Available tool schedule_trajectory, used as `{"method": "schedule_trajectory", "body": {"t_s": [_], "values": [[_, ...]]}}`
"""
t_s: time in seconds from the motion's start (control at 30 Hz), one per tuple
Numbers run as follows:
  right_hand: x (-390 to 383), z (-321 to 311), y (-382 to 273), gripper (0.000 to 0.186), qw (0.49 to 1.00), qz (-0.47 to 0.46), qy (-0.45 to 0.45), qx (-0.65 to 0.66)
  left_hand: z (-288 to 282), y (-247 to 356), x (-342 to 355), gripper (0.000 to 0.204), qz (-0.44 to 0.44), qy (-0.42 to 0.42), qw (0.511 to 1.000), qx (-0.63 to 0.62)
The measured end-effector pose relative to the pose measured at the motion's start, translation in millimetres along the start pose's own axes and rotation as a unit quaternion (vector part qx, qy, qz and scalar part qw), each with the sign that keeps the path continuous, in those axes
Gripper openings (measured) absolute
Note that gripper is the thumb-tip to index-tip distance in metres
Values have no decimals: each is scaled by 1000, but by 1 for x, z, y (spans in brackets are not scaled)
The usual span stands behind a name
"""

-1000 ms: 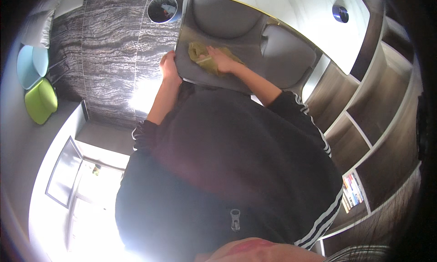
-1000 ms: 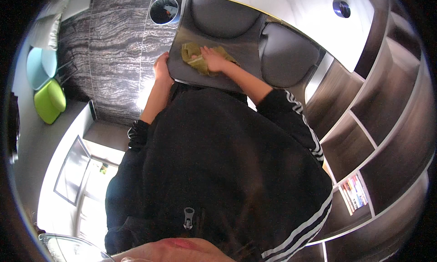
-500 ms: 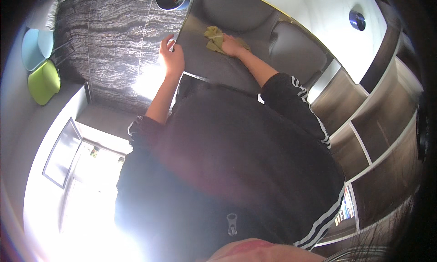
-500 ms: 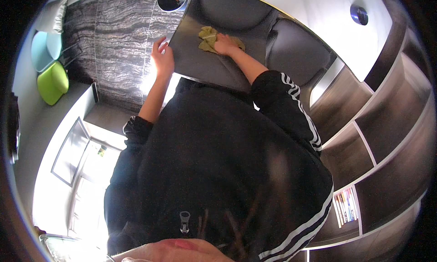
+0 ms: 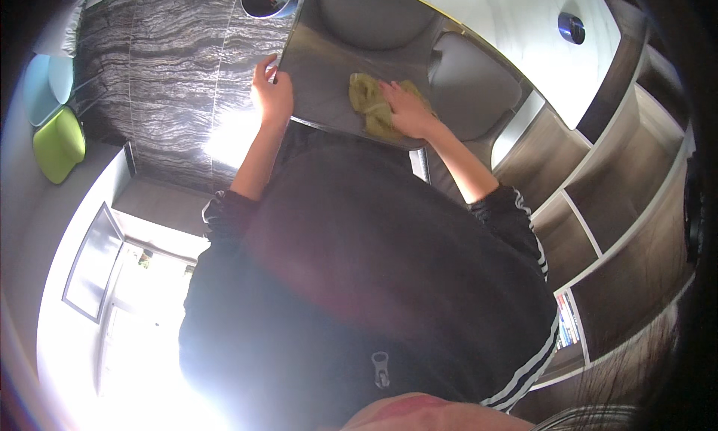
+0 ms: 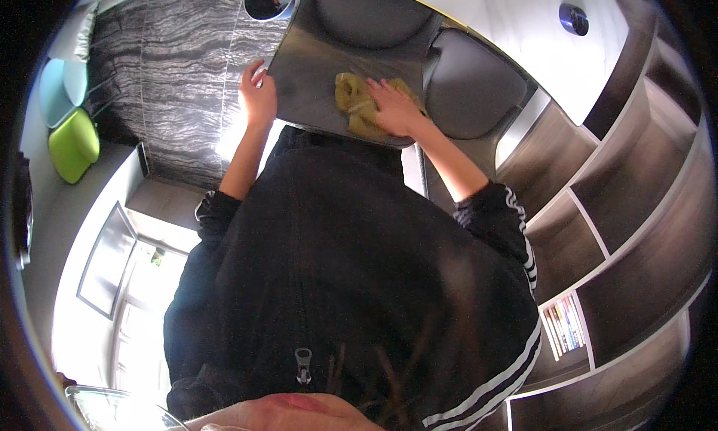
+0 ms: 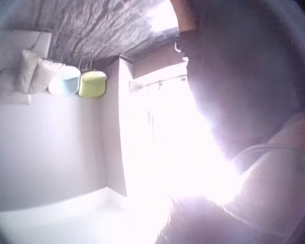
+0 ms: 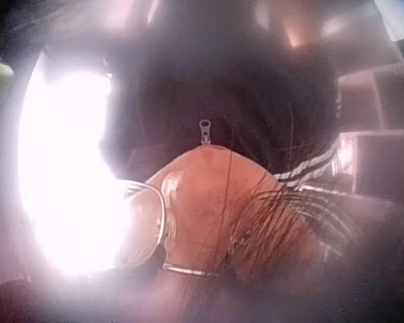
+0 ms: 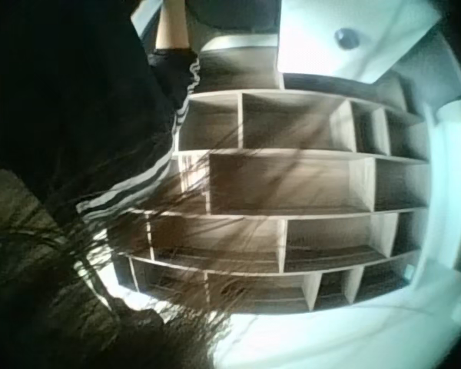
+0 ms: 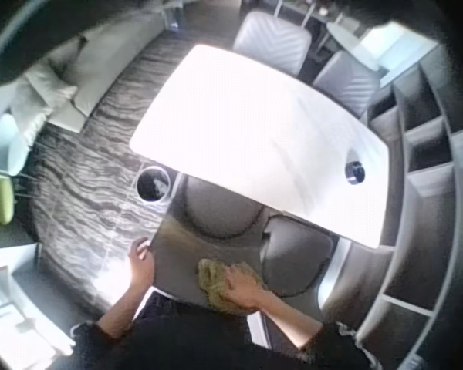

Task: The person wipes the surfaces of several chairs, a sofa, and a shelf using a cloth. They clean the seat and backrest of each chair, the cushions and frame of the sofa, and the top of a wooden shelf.

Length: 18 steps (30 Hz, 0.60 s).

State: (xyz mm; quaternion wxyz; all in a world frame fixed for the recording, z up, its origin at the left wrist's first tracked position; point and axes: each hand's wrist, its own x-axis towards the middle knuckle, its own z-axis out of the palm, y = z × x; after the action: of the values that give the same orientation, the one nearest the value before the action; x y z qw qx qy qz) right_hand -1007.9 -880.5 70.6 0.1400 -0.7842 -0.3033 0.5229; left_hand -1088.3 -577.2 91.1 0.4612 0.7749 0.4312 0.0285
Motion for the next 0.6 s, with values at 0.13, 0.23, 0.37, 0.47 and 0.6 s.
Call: {"method": "schedule_trajectory", "body": {"t_s": [0.13,0.23,0.37,0.47,0.6], "values": [[47,2,60,71,992,124,6,-9,0,7,-1,40,-20,-18,1000,2],[59,11,96,73,985,169,26,1,1,4,0,40,-5,-21,1000,-20],[59,26,90,74,988,156,5,-7,-3,0,-2,41,-11,-7,1000,0],[82,16,68,74,988,154,-32,-6,-2,8,-1,39,-32,-6,999,-21],[141,-8,-33,82,981,44,-48,184,-8,-5,-2,39,-22,4,1000,-21]]}}
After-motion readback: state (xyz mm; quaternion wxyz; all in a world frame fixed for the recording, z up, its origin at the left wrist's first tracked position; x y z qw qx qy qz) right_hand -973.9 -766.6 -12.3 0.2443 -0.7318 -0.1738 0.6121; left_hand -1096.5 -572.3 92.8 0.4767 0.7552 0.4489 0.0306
